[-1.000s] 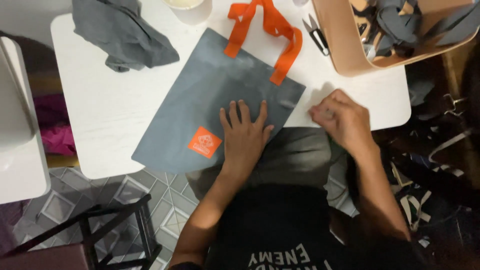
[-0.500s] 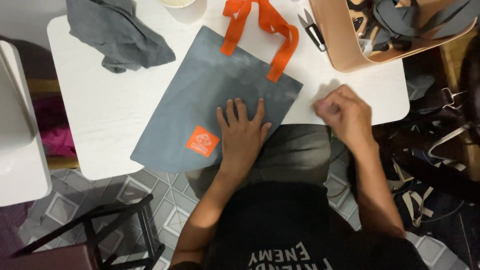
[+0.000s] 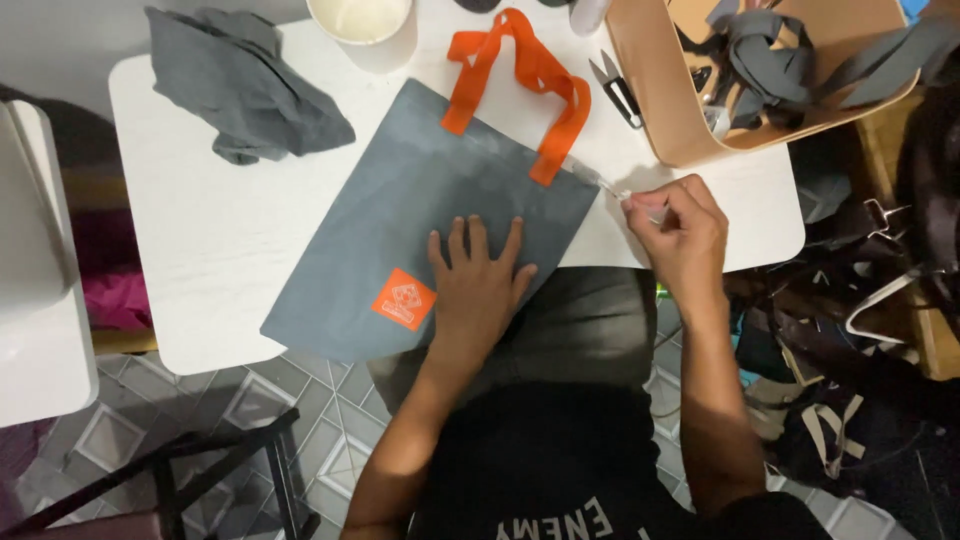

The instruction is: Applying adhesive to a grey tote bag and attaching orange handles/straps.

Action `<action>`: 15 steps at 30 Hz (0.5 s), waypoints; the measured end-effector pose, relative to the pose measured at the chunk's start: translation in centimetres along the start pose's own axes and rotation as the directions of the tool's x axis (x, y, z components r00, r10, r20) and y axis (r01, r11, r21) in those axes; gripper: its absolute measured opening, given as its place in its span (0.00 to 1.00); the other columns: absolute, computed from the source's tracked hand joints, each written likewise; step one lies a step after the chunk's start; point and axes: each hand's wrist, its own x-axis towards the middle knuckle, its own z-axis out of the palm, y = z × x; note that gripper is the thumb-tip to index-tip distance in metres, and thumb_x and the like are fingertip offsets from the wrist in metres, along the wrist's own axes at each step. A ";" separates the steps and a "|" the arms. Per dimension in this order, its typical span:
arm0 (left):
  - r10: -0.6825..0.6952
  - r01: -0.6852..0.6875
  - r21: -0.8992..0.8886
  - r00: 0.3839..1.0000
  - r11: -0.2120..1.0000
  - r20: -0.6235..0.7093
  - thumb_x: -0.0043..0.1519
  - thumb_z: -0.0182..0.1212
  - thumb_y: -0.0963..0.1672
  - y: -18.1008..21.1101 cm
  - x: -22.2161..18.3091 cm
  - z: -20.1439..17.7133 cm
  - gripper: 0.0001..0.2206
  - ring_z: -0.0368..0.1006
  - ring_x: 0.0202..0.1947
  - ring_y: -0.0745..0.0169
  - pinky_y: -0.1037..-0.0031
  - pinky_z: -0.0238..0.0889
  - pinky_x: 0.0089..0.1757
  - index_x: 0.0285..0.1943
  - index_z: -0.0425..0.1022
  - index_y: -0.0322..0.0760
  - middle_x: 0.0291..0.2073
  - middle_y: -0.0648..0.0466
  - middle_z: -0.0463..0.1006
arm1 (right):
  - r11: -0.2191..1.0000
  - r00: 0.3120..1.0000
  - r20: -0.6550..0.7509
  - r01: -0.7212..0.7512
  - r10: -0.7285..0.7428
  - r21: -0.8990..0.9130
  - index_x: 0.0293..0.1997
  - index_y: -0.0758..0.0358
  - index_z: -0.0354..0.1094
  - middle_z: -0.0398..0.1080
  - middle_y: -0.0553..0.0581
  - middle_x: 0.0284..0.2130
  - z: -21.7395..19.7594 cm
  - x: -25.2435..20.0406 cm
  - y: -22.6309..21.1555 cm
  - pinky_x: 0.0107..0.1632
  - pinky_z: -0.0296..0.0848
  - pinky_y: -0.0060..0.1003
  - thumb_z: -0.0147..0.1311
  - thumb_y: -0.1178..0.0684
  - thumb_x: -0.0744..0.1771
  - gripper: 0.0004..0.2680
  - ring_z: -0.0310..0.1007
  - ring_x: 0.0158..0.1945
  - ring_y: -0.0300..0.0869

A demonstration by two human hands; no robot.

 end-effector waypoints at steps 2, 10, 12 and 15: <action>-0.021 0.021 -0.038 1.000 0.999 -0.001 0.66 0.54 0.58 -1.1 1.2 -1.2 0.28 0.68 0.59 0.34 0.34 0.51 0.59 0.73 0.67 0.48 0.53 0.38 0.73 | 0.999 1.000 0.014 0.001 -0.002 0.055 0.39 0.59 0.77 0.65 0.57 0.31 0.7 0.3 -0.7 0.35 0.67 0.40 0.70 0.56 0.67 0.04 0.65 0.29 0.48; -0.161 0.188 0.096 0.958 0.978 -0.236 0.61 0.64 0.54 -8.1 7.5 -1.1 0.18 0.72 0.44 0.49 0.53 0.62 0.43 0.54 0.79 0.45 0.45 0.50 0.75 | 0.993 0.992 0.100 0.064 -0.074 0.099 0.45 0.60 0.78 0.65 0.56 0.34 1.5 5.3 -5.9 0.33 0.67 0.37 0.71 0.57 0.67 0.06 0.66 0.27 0.45; -0.290 0.320 0.100 0.928 0.942 -0.233 0.60 0.64 0.54 -9.8 8.3 0.0 0.18 0.72 0.42 0.47 0.52 0.62 0.40 0.53 0.78 0.44 0.42 0.49 0.74 | 0.989 0.981 0.147 0.116 -0.128 0.091 0.48 0.60 0.78 0.66 0.60 0.37 1.8 8.5 -8.8 0.34 0.69 0.42 0.65 0.56 0.67 0.06 0.68 0.28 0.47; -0.266 0.338 0.235 0.919 0.911 -0.292 0.61 0.61 0.53 -8.3 6.2 -1.8 0.12 0.71 0.41 0.51 0.59 0.62 0.43 0.45 0.76 0.46 0.39 0.52 0.74 | 0.923 0.888 0.322 0.374 -0.328 -0.091 0.52 0.54 0.79 0.66 0.61 0.34 5.0 14.8 -11.3 0.38 0.64 0.49 0.54 0.48 0.70 0.09 0.69 0.41 0.55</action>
